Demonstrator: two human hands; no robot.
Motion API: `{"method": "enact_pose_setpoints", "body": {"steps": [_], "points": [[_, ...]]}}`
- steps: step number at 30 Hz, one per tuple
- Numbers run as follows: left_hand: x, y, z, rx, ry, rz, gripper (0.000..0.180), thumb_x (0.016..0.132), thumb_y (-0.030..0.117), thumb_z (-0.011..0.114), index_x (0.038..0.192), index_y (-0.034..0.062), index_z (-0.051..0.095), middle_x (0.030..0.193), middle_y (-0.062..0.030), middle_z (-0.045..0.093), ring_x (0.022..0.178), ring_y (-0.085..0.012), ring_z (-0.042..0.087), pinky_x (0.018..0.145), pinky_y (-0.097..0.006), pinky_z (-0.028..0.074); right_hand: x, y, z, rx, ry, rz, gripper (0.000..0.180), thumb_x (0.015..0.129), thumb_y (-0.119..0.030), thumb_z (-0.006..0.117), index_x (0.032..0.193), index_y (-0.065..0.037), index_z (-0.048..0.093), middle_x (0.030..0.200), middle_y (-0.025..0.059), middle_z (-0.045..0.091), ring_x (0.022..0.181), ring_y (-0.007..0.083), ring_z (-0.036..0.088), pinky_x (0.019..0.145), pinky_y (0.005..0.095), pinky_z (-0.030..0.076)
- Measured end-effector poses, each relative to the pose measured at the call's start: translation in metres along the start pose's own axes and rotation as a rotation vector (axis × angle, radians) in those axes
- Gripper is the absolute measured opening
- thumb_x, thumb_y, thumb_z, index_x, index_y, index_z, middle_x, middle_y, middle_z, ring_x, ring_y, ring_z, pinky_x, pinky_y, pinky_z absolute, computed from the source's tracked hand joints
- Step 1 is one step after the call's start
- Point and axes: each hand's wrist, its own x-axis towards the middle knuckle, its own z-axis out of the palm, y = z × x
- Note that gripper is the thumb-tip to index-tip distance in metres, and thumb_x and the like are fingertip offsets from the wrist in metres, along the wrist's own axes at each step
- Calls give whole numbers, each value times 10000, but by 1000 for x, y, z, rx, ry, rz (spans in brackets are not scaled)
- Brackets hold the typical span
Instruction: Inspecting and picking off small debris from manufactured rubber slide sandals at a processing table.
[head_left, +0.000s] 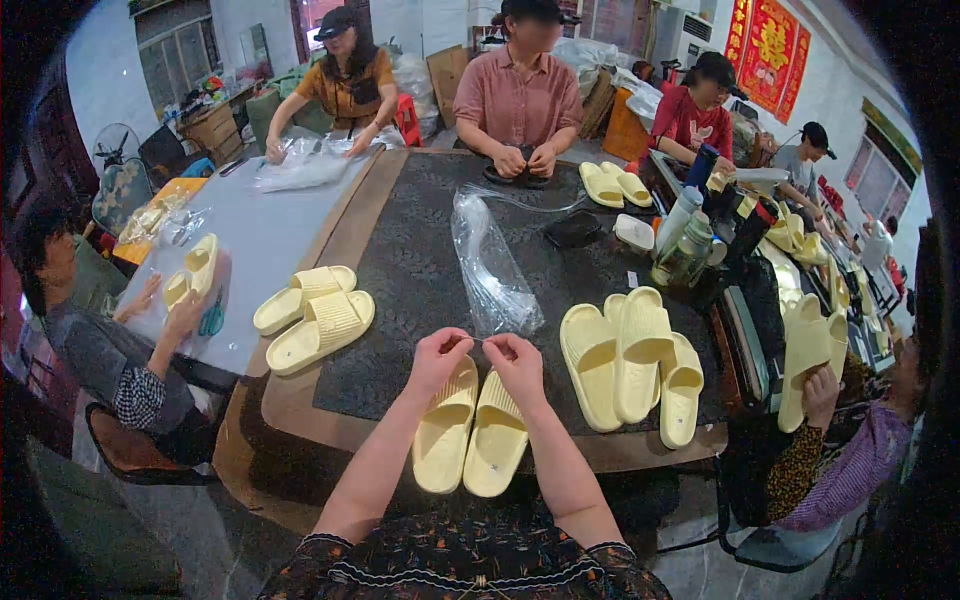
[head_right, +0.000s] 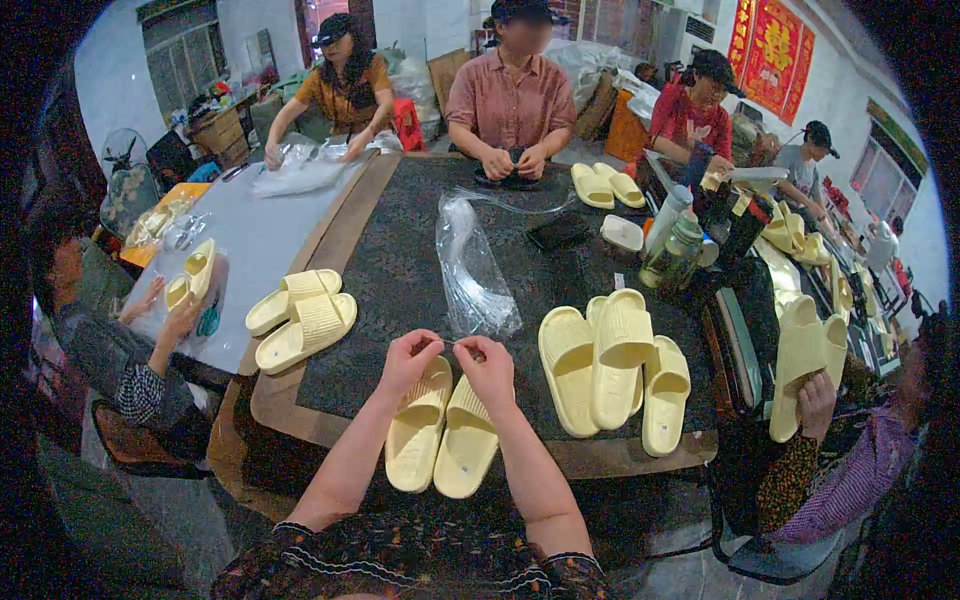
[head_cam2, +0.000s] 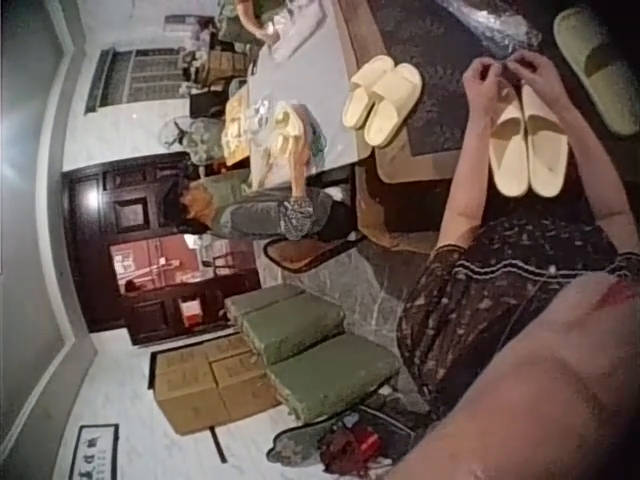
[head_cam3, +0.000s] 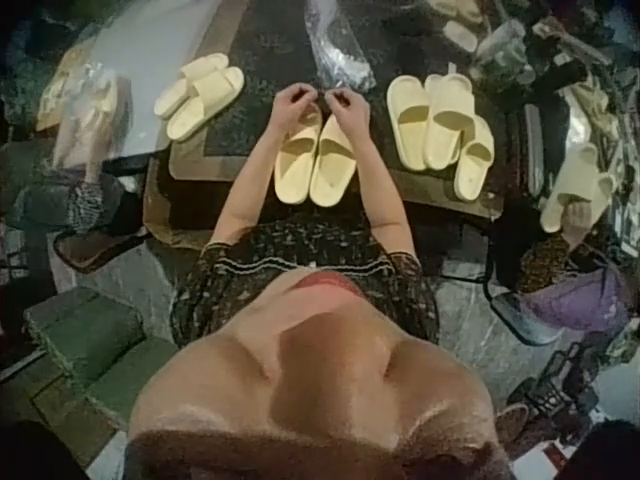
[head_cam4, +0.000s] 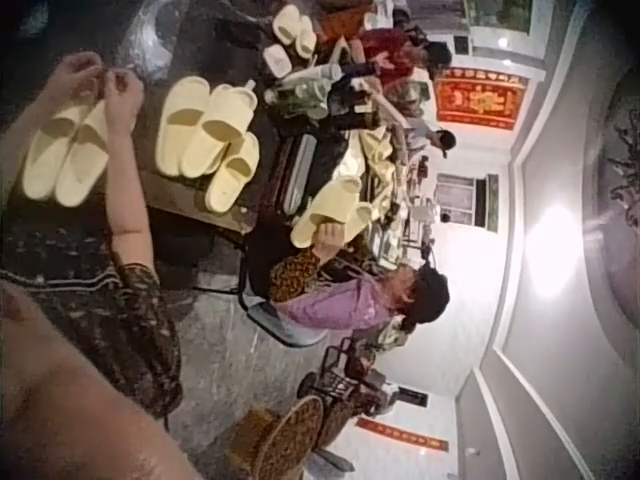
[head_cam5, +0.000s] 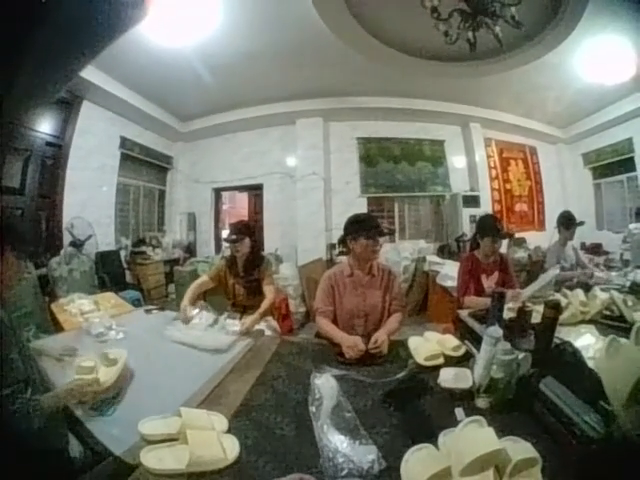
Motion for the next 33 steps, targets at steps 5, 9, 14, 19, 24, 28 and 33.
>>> {"method": "enact_pose_setpoints", "body": {"steps": [5, 9, 14, 19, 24, 28, 33], "points": [[1, 3, -3, -165, 34, -85, 123, 853, 109, 653, 929, 13, 666, 806, 11, 650, 728, -50, 571, 662, -213, 463, 0, -6, -1, 112, -19, 126, 165, 789, -182, 711, 871, -41, 694, 747, 52, 665, 658, 119, 593, 635, 256, 472], [2, -4, -6, -145, -21, -92, 124, 850, 115, 662, 933, 24, 676, 808, 13, 656, 732, -49, 570, 655, -208, 454, -1, -8, 0, 12, -71, -10, 144, 817, -148, 706, 871, -18, 673, 736, 2, 643, 661, 51, 549, 619, 218, 449], [2, 3, 0, -114, -63, -108, 110, 850, 130, 666, 896, 30, 668, 777, 27, 629, 713, -44, 550, 640, -207, 442, -1, 7, 0, 31, -62, -42, 150, 818, -159, 697, 875, -22, 673, 732, -4, 638, 654, 55, 546, 616, 221, 449], [1, 2, -1, -257, 63, -99, 112, 867, 122, 645, 931, 31, 652, 783, 39, 594, 714, -40, 523, 632, -205, 424, 1, 3, -2, 61, -43, 60, 167, 812, -168, 701, 895, -27, 671, 747, -6, 627, 676, 59, 541, 626, 224, 446], [1, -3, 0, -96, -80, -156, 103, 869, 130, 648, 925, 43, 654, 758, 52, 577, 690, -25, 503, 616, -184, 408, -1, -1, -1, -44, -83, -65, 170, 815, -171, 698, 902, -28, 668, 768, -6, 614, 693, 62, 541, 637, 227, 442], [1, -7, -3, -171, -29, -160, 112, 864, 116, 649, 922, 20, 653, 773, 40, 602, 709, -37, 530, 652, -198, 434, 0, 6, 0, 42, -48, 79, 179, 813, -186, 700, 891, -27, 671, 739, 11, 612, 682, 80, 539, 630, 242, 442], [0, -4, -2, -165, -57, -129, 129, 865, 116, 650, 954, 23, 652, 803, 34, 618, 735, -42, 552, 667, -202, 452, -1, -6, -3, -5, -97, 34, 179, 818, -191, 696, 886, -28, 668, 697, 3, 601, 641, 74, 520, 593, 239, 426]]}}
